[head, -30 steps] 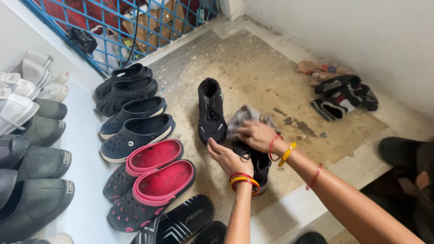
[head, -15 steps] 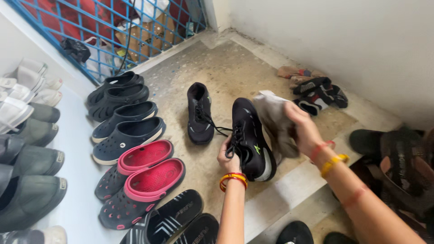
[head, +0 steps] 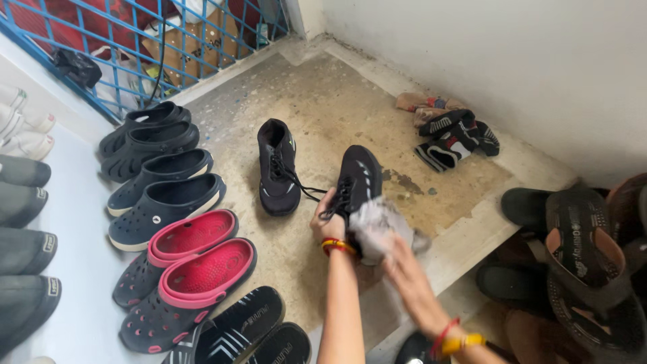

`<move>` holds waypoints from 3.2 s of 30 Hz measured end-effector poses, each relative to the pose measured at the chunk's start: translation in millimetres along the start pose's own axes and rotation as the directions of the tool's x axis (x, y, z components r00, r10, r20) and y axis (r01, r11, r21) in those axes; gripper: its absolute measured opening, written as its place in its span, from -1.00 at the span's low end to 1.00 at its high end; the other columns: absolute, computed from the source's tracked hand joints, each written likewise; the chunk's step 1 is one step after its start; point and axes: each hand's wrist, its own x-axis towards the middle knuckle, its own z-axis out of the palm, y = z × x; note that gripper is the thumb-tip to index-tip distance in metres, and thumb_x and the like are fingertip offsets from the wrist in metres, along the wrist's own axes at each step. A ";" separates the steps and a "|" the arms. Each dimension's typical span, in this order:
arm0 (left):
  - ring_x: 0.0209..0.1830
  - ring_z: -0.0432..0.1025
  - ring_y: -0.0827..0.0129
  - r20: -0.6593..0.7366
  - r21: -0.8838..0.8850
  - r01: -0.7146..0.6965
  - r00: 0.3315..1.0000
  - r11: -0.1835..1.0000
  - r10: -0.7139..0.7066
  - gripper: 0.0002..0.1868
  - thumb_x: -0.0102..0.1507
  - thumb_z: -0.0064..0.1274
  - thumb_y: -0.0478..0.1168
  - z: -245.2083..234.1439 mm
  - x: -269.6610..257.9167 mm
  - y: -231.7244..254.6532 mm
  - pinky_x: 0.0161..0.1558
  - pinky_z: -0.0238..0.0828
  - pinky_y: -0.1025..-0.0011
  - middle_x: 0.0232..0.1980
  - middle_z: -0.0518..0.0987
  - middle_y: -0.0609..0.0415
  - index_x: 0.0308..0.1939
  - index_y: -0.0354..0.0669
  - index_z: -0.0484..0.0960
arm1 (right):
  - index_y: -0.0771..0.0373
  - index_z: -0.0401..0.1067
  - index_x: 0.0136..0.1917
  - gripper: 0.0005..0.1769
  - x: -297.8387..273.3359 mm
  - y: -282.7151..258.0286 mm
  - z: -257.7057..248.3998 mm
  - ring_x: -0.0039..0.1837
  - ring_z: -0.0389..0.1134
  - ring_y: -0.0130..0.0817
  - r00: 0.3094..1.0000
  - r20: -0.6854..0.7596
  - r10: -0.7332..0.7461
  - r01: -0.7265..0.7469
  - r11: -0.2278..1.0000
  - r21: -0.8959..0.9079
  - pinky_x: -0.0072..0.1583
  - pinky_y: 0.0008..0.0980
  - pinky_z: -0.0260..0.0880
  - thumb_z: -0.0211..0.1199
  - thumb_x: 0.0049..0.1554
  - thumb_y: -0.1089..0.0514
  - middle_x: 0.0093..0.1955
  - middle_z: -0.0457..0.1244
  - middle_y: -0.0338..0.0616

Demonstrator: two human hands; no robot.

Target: The person retrieves a pair of black sneakers from a cardboard box and wipes them with a cloth. They clean the exterior and interior of both shoes, then place them on a shelf among other footwear.

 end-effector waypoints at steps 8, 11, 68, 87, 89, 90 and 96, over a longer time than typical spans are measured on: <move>-0.18 0.59 0.28 0.102 -0.154 0.190 0.979 0.970 -0.176 -0.70 0.29 -0.11 -0.44 -48.5 32.6 -48.8 -0.04 0.56 0.37 -0.09 0.73 -0.10 -0.05 -0.41 0.74 | 0.08 0.03 0.64 -0.31 160.9 -49.8 22.7 0.62 -0.12 0.17 0.926 0.069 -0.372 0.376 0.887 -0.269 0.51 -0.09 -0.07 0.01 0.32 -0.09 0.60 -0.10 0.27; -0.18 0.55 0.32 0.106 0.043 0.061 0.992 0.997 -0.065 -0.72 0.35 -0.12 -0.39 -54.5 34.0 -81.7 -0.07 0.52 0.37 -0.09 0.69 -0.10 -0.04 -0.36 0.72 | -0.02 0.21 0.55 -0.46 213.1 -59.6 17.4 0.52 0.16 0.02 0.948 0.112 -0.297 0.315 0.924 -0.219 0.50 -0.20 0.14 -0.03 0.35 -0.09 0.48 0.12 0.12; 0.24 0.46 0.23 0.473 -0.565 0.474 0.857 0.676 -0.205 -0.50 0.37 -0.14 0.05 17.0 43.9 132.0 0.30 0.36 0.23 0.27 0.55 0.01 0.30 -0.11 0.49 | 0.11 0.51 0.19 -0.64 158.7 -151.8 57.6 0.53 0.15 0.16 0.589 -0.184 -0.787 0.697 0.610 -0.377 0.49 -0.01 0.13 0.32 0.10 0.10 0.42 0.20 0.05; 0.38 0.34 0.06 0.103 -0.674 0.331 0.927 0.660 -0.359 -0.45 0.42 -0.29 0.09 -39.8 39.2 114.7 0.40 0.20 0.00 0.31 0.52 -0.06 0.29 -0.22 0.46 | 0.29 0.37 0.25 -0.70 161.4 -79.2 56.5 0.28 0.35 0.07 0.727 -0.556 -0.403 0.405 0.905 -0.128 0.32 -0.13 0.32 0.11 0.28 0.15 0.25 0.29 0.13; 0.37 0.34 0.09 0.165 -0.616 0.385 0.916 0.687 -0.365 -0.44 0.41 -0.30 0.11 -31.2 37.3 113.8 0.39 0.19 0.02 0.31 0.54 -0.02 0.32 -0.15 0.46 | 0.27 0.41 0.20 -0.68 156.5 -111.1 72.0 0.34 0.30 0.11 0.669 -0.392 -0.631 0.593 0.772 -0.230 0.39 -0.10 0.27 0.22 0.17 0.20 0.28 0.29 0.09; 0.38 0.35 0.12 0.234 -0.589 0.402 0.915 0.701 -0.328 -0.44 0.41 -0.29 0.12 -25.5 39.9 112.1 0.40 0.19 0.06 0.31 0.55 0.00 0.33 -0.12 0.46 | 0.25 0.43 0.17 -0.66 158.6 -122.6 78.6 0.39 0.26 0.13 0.663 -0.305 -0.684 0.638 0.729 -0.247 0.40 -0.09 0.23 0.26 0.10 0.21 0.32 0.25 0.10; 0.42 0.30 0.15 0.258 -0.502 0.410 0.911 0.761 -0.321 -0.48 0.47 -0.27 0.09 -42.1 51.4 91.8 0.47 0.01 -0.08 0.32 0.55 0.01 0.37 -0.10 0.46 | 0.20 0.39 0.19 -0.61 178.0 -84.7 107.1 0.48 0.22 0.04 0.754 -0.331 -0.568 0.558 0.819 -0.134 0.45 -0.11 0.22 0.24 0.06 0.22 0.39 0.20 0.03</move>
